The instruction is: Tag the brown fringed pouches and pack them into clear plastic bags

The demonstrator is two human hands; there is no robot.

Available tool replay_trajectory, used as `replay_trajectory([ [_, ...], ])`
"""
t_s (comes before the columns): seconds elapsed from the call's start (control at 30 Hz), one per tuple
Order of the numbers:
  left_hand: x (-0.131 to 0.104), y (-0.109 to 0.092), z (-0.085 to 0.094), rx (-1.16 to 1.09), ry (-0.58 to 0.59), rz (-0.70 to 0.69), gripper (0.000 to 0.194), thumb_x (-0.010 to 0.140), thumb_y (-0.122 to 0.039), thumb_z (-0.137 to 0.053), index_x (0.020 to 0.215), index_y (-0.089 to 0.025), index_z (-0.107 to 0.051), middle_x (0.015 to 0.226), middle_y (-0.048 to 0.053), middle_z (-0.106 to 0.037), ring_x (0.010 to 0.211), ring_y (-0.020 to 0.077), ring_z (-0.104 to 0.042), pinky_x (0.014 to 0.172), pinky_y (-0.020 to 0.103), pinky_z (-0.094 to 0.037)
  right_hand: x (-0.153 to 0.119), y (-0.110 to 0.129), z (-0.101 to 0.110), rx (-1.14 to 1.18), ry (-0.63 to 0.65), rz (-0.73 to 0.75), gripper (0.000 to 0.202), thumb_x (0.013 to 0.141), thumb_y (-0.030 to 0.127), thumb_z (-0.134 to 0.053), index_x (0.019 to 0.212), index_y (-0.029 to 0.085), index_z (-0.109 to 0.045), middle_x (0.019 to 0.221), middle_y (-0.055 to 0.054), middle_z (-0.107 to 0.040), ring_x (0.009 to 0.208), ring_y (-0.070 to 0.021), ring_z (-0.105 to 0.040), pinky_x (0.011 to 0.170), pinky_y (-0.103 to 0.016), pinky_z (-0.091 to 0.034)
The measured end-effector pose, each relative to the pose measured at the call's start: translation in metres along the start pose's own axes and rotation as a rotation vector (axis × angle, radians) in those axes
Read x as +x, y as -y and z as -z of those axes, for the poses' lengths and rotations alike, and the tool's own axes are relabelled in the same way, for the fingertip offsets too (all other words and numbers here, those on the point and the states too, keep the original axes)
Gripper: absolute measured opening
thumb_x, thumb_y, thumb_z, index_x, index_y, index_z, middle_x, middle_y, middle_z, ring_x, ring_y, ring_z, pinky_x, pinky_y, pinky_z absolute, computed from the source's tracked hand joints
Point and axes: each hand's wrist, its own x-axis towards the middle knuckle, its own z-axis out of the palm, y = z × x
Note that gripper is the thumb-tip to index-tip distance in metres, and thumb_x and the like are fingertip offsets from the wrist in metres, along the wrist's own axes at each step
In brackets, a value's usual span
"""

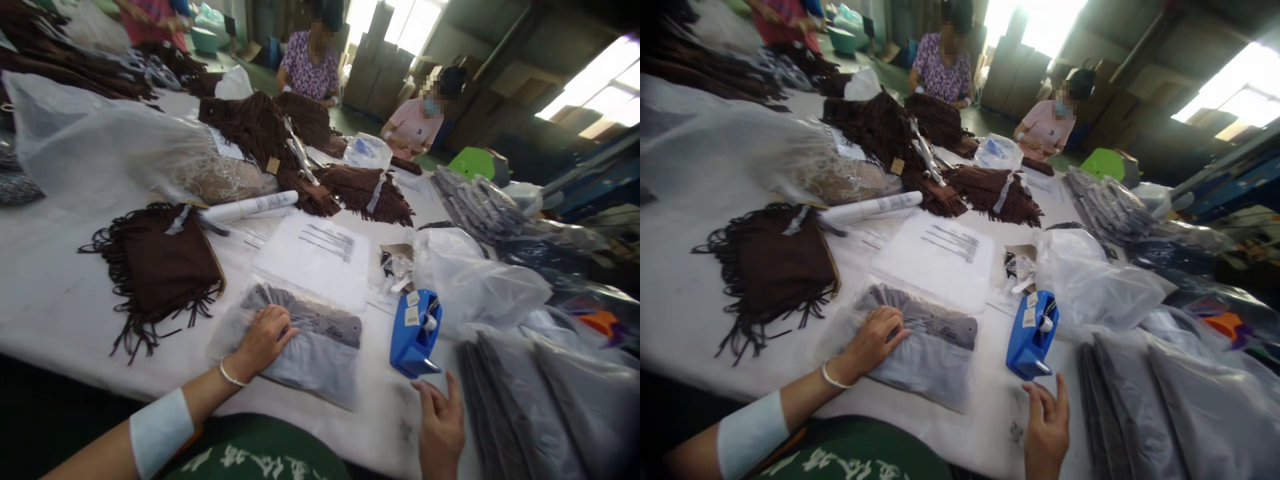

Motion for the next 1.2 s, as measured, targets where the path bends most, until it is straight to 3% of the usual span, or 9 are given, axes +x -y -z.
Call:
replay_trajectory([
  [0.13,0.000,0.000,0.001,-0.001,-0.002,-0.004,0.013,0.089,-0.027,-0.054,0.079,-0.018,-0.050,0.088,0.005,-0.054,0.091,0.0225,-0.048,0.083,0.038,-0.040,0.005,0.070,-0.040,0.124,0.579,0.365,0.062,0.089,0.034,-0.048,0.145,0.025,-0.022,0.079,0.000,-0.064,0.088,-0.0216,-0.060,0.098,-0.045,-0.039],
  [0.27,0.001,-0.002,0.004,0.010,0.008,0.002,0.013,0.088,-0.026,-0.054,0.079,-0.018,-0.050,0.088,0.005,-0.054,0.090,0.0226,-0.048,0.081,0.039,-0.040,0.021,0.128,-0.097,-0.208,0.976,0.731,0.066,0.083,0.021,-0.054,0.143,0.029,-0.027,0.084,-0.002,-0.065,0.088,-0.0209,-0.059,0.090,-0.038,-0.042],
  [0.4,0.000,-0.005,0.007,0.016,-0.013,-0.001,0.011,0.088,-0.026,-0.055,0.080,-0.018,-0.052,0.089,0.005,-0.054,0.091,0.0230,-0.049,0.081,0.040,-0.041,0.029,0.133,-0.132,-0.618,0.960,0.864,0.077,0.076,0.022,-0.065,0.143,0.029,-0.028,0.080,-0.005,-0.067,0.083,-0.0240,-0.060,0.083,-0.036,-0.043],
  [0.5,-0.001,-0.005,0.007,0.013,-0.032,0.004,0.010,0.088,-0.025,-0.055,0.081,-0.018,-0.052,0.091,0.005,-0.054,0.091,0.0231,-0.049,0.082,0.040,-0.041,0.040,0.121,-0.132,-0.764,0.796,0.852,0.076,0.078,0.028,-0.065,0.144,0.026,-0.027,0.075,-0.006,-0.066,0.077,-0.0246,-0.061,0.078,-0.036,-0.044],
  [0.63,-0.001,-0.004,0.003,-0.005,-0.034,0.016,0.013,0.088,-0.025,-0.054,0.078,-0.018,-0.051,0.088,0.004,-0.054,0.091,0.0226,-0.049,0.083,0.040,-0.041,0.056,0.106,-0.116,-0.599,0.581,0.780,0.075,0.080,0.032,-0.064,0.144,0.024,-0.027,0.089,-0.008,-0.068,0.092,-0.0260,-0.059,0.085,-0.039,-0.045],
  [0.77,0.001,-0.004,0.001,-0.005,-0.009,0.030,0.013,0.089,-0.026,-0.054,0.079,-0.018,-0.051,0.088,0.004,-0.054,0.091,0.0227,-0.049,0.082,0.039,-0.040,0.052,0.094,-0.116,-0.365,0.703,0.816,0.085,0.073,0.038,-0.071,0.144,0.029,-0.025,0.135,-0.005,-0.051,0.134,-0.0285,-0.030,0.105,-0.046,-0.034],
  [0.97,-0.010,0.014,0.026,-0.078,0.050,-0.004,0.013,0.084,-0.030,-0.062,0.085,-0.019,-0.055,0.102,0.005,-0.057,0.098,0.0225,-0.050,0.089,0.039,-0.037,0.057,0.106,-0.121,-0.284,0.570,0.769,0.026,0.086,0.033,-0.054,0.109,0.022,-0.062,0.133,-0.008,-0.051,0.135,-0.0279,-0.028,0.107,-0.049,-0.029],
  [1.07,-0.018,0.029,0.042,-0.070,0.067,0.045,0.010,0.084,-0.027,-0.062,0.084,-0.019,-0.055,0.098,0.004,-0.059,0.095,0.0213,-0.052,0.089,0.038,-0.037,0.050,0.138,-0.125,-0.295,0.751,0.788,0.027,0.093,0.036,-0.042,0.088,0.021,-0.064,0.106,-0.006,-0.065,0.108,-0.0208,-0.055,0.092,-0.036,-0.043],
  [1.2,-0.022,0.037,0.045,-0.033,0.047,0.139,0.010,0.086,-0.025,-0.058,0.080,-0.018,-0.055,0.085,0.003,-0.058,0.086,0.0200,-0.052,0.084,0.037,-0.038,0.021,0.188,-0.152,-0.426,1.070,0.922,0.033,0.094,0.038,-0.039,0.080,0.022,-0.065,0.079,0.000,-0.068,0.080,-0.0138,-0.061,0.078,-0.026,-0.044],
])
